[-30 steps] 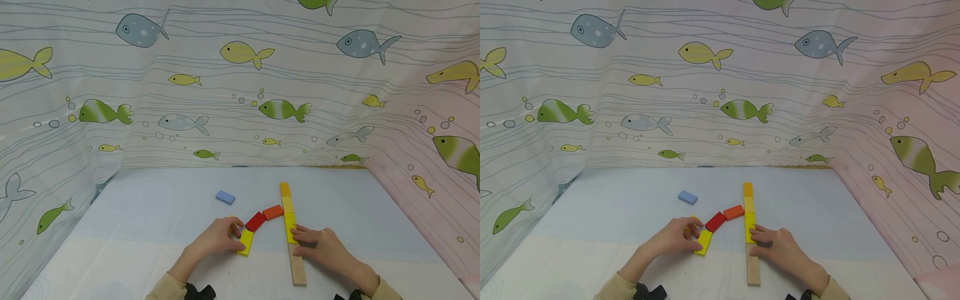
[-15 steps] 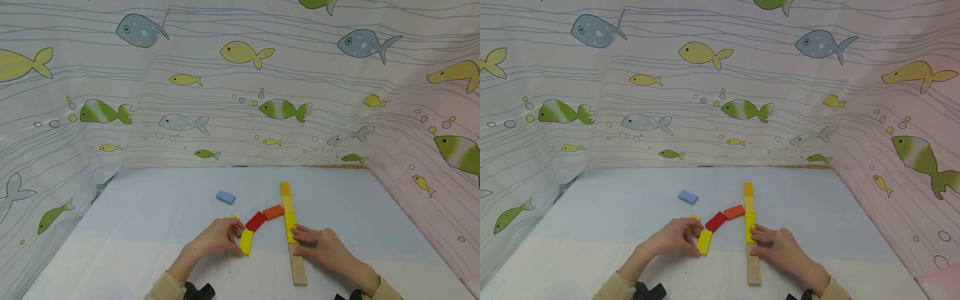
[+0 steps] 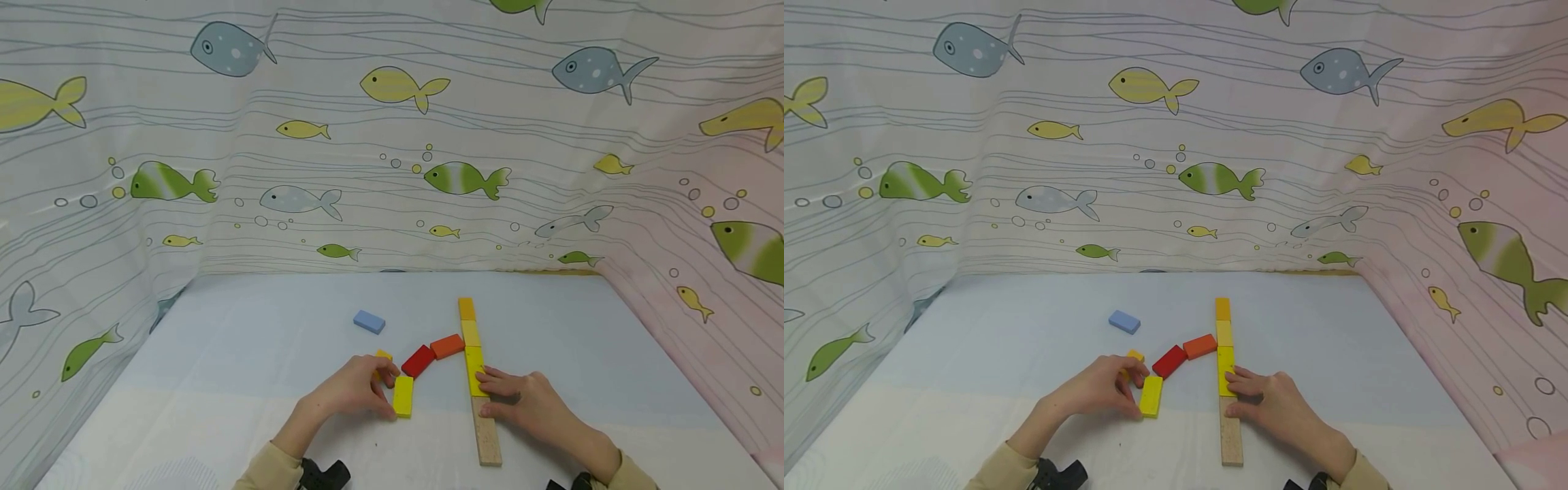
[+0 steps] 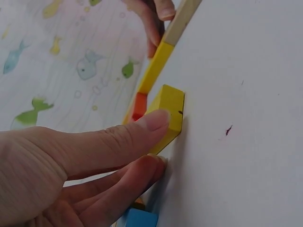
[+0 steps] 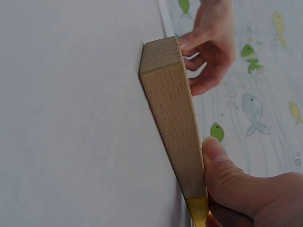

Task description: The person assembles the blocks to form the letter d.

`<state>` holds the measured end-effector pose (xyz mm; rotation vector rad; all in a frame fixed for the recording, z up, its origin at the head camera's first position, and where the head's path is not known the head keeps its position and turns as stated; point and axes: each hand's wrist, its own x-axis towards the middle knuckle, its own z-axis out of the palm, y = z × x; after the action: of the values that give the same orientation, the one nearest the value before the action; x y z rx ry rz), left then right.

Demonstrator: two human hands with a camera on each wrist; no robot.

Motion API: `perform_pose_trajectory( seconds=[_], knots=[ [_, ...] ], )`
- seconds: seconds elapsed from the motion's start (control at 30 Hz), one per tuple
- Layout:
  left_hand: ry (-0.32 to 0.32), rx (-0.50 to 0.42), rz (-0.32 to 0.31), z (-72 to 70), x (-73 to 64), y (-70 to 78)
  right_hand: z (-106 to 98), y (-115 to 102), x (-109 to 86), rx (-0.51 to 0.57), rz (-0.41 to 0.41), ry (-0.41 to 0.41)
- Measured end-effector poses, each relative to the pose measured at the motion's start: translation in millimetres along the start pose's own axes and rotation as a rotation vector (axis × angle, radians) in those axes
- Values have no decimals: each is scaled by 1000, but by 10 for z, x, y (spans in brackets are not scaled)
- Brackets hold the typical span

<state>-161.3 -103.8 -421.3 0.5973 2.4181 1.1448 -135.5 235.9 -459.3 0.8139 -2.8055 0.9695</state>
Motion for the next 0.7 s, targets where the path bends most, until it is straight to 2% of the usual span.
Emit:
perform_pose_trajectory(
  seconds=[0.7],
  knots=[
    [19,39,3,38,-36,100,-6,-20,3,0,-2,3]
  ],
)
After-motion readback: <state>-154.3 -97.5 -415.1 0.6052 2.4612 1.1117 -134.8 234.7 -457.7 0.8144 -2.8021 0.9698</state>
